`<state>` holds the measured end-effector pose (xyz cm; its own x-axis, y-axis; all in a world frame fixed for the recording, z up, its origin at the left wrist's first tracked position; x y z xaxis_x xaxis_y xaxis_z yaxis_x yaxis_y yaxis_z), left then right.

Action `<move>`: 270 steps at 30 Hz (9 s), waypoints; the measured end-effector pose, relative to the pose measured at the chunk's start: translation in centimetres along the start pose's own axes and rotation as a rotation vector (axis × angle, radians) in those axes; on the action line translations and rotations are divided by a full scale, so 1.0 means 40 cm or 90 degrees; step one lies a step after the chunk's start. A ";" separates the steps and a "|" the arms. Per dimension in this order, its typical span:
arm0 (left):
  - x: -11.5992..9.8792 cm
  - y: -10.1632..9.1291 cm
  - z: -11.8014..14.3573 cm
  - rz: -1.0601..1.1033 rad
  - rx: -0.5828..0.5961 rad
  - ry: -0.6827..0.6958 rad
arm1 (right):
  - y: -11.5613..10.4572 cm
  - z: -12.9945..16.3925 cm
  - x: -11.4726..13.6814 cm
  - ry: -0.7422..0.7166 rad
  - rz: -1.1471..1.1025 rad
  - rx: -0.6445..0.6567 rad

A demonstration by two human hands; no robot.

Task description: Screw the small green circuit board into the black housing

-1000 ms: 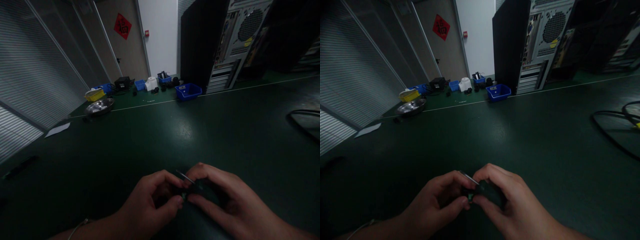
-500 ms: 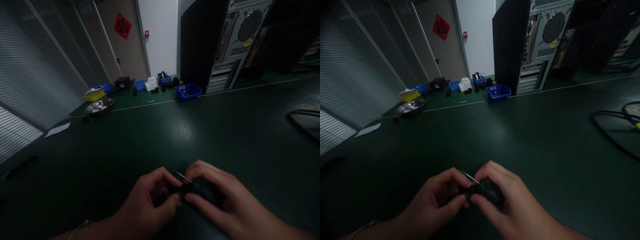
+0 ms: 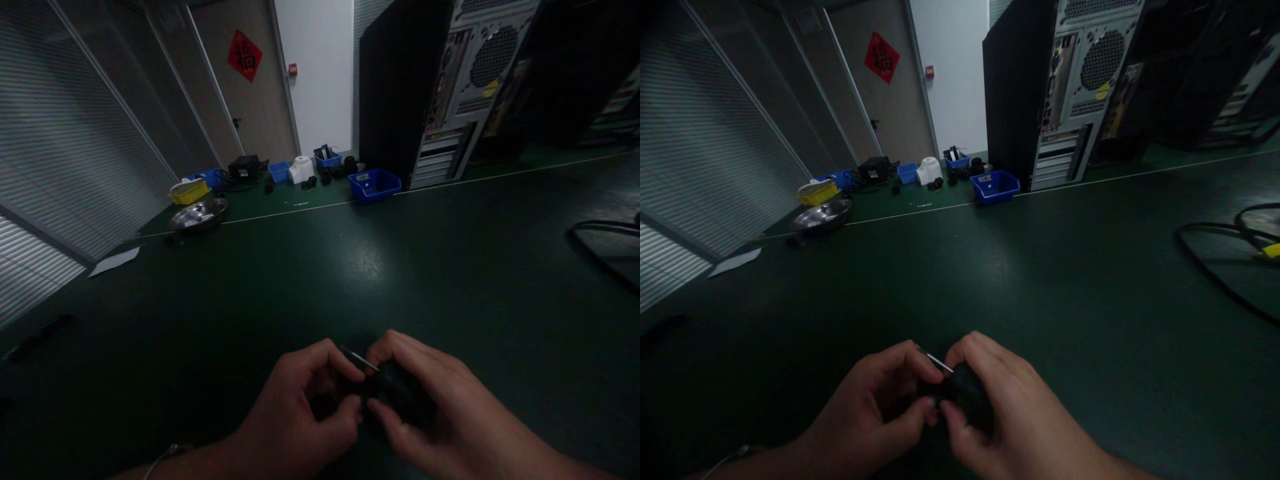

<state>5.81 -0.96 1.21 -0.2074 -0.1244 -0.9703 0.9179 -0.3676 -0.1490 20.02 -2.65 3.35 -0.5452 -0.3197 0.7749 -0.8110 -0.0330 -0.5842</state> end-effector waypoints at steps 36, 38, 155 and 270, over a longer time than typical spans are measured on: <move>-0.016 -0.080 -0.031 -0.008 -0.158 0.044 | -0.027 -0.008 -0.022 -0.079 -0.075 -0.026; -0.015 -0.080 -0.030 -0.014 -0.148 0.047 | -0.024 -0.012 -0.017 -0.074 -0.089 -0.002; -0.063 -0.054 0.012 -0.230 -0.137 0.373 | -0.040 -0.016 -0.020 -0.043 -0.012 -0.068; -0.017 -0.008 0.007 0.014 0.005 0.106 | -0.041 0.006 0.017 -0.144 -0.131 -0.125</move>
<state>5.55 -1.00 1.96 -0.1273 0.0208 -0.9916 0.9188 -0.3741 -0.1258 21.03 -3.03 4.77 -0.3231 -0.5270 0.7861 -0.9363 0.0569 -0.3467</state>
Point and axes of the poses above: each hand's wrist, its own z-axis away from the middle knuckle, its own y-axis out of the palm, x = y × z, the point moved 5 cm from there along -z, towards the middle knuckle, and after that the axes turned 13 degrees about -x, right-handed, at the moved point
